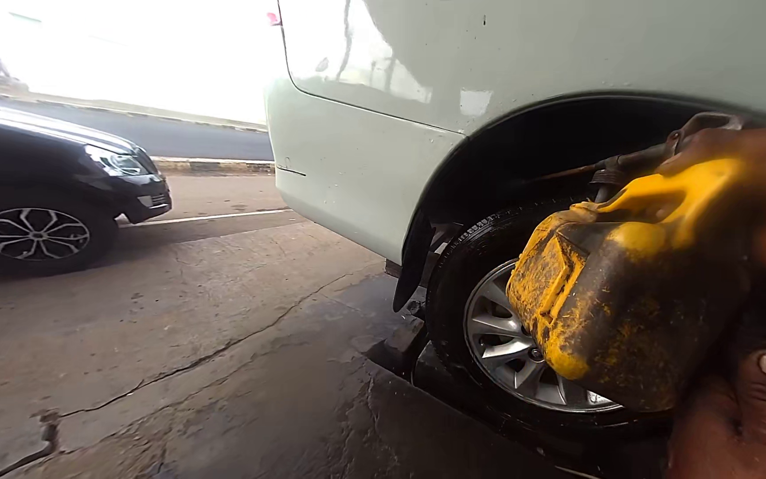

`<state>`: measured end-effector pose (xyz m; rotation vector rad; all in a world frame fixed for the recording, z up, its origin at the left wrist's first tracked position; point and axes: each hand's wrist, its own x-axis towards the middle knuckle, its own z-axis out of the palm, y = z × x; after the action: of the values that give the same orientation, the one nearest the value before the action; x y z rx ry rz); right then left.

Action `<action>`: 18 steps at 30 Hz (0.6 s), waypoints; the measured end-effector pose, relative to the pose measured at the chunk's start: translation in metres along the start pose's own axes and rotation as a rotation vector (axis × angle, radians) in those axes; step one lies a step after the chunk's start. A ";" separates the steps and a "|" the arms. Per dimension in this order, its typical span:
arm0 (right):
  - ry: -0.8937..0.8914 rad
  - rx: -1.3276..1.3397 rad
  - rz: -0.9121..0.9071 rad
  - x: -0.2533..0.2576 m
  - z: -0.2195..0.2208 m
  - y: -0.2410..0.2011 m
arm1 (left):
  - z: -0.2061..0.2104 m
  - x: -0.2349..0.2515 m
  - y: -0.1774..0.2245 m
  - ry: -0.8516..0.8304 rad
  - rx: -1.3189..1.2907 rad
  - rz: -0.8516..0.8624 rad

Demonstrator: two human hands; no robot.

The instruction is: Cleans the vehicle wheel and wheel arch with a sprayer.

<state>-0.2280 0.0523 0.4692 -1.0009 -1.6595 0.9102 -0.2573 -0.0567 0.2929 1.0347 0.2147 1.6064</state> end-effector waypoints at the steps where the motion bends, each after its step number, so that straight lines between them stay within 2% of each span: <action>1: -0.039 0.004 -0.024 0.007 -0.017 0.006 | 0.005 0.001 -0.003 -0.001 0.021 -0.009; 3: -0.067 0.026 -0.023 0.002 -0.029 0.004 | 0.015 0.004 -0.007 -0.003 0.053 -0.033; 5: 0.055 0.008 0.014 -0.017 -0.018 -0.010 | 0.026 0.007 -0.015 -0.013 0.071 -0.045; 8: 0.070 0.033 0.024 -0.028 -0.035 -0.016 | 0.044 0.013 -0.031 -0.042 0.104 -0.053; 18: 0.075 0.037 0.025 -0.050 -0.156 0.000 | 0.130 0.023 -0.112 -0.083 0.109 -0.116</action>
<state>-0.0685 0.0241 0.4921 -1.0212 -1.5659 0.9062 -0.0852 -0.0498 0.3108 1.1492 0.3032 1.4577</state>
